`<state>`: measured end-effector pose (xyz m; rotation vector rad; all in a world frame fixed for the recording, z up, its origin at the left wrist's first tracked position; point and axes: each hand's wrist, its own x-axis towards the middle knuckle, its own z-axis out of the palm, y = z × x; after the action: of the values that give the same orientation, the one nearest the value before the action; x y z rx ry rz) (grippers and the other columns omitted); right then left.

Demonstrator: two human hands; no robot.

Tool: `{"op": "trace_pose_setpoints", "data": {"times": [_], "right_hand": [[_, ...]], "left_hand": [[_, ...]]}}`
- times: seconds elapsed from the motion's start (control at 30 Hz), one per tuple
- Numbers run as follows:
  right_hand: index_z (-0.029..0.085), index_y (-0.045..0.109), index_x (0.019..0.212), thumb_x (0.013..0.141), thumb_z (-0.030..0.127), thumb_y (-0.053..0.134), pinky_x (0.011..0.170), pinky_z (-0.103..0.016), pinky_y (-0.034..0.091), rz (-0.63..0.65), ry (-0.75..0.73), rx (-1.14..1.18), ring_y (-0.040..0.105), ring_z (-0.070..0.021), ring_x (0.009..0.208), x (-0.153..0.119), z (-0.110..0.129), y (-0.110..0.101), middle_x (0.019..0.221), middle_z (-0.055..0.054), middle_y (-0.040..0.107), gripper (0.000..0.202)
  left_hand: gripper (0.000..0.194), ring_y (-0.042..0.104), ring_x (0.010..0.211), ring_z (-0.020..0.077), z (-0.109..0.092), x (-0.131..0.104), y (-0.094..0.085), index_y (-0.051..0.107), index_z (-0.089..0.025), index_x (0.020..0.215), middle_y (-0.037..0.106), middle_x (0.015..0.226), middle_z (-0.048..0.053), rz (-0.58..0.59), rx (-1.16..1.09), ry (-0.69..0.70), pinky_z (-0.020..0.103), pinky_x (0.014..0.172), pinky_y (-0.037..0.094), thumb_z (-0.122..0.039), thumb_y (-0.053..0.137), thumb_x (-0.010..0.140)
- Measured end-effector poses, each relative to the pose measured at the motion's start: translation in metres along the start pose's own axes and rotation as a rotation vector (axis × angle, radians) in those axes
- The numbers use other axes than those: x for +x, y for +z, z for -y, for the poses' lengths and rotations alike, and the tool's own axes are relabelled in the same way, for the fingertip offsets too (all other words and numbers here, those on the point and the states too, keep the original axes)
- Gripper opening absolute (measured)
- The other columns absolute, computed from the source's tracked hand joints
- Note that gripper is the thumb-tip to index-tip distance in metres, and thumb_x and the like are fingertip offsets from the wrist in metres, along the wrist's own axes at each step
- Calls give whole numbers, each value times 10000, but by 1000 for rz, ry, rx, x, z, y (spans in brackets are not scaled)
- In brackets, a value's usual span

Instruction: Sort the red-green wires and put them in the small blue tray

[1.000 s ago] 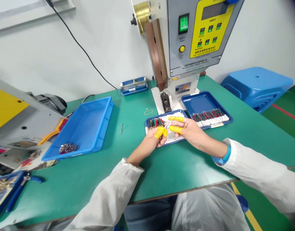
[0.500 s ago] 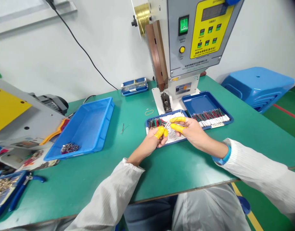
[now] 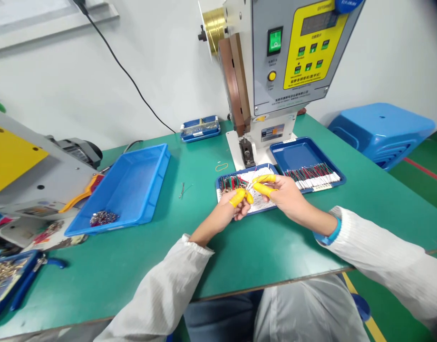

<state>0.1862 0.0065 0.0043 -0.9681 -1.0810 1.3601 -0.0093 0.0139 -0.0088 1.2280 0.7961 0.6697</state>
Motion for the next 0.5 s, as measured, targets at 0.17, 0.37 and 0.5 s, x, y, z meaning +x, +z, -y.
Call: {"op": "trace_pose_setpoints", "data": {"times": [0.17, 0.37, 0.5], "right_hand": [[208, 786, 846, 639, 405, 928, 501, -267, 436, 28, 28, 3, 503, -95, 530, -1, 4, 0, 771, -11, 707, 320], [215, 769, 864, 649, 408, 925, 525, -274, 457, 116, 117, 8, 557, -120, 540, -5, 6, 3, 707, -13, 710, 329], [220, 766, 841, 642, 393, 929, 525, -275, 451, 117, 101, -15, 554, -121, 543, -4, 4, 2, 716, -11, 717, 310]], "left_hand": [[485, 330, 423, 54, 2, 1, -1, 540, -168, 901, 448, 585, -68, 40, -32, 34, 183, 413, 249, -646, 617, 906], [489, 343, 437, 56, 3, 1, -1, 544, -166, 889, 487, 596, -53, 26, -3, 27, 183, 416, 265, -650, 608, 909], [494, 366, 438, 63, 2, 0, 0, 554, -166, 895, 497, 592, -49, 6, -1, 8, 185, 417, 267, -656, 616, 894]]}}
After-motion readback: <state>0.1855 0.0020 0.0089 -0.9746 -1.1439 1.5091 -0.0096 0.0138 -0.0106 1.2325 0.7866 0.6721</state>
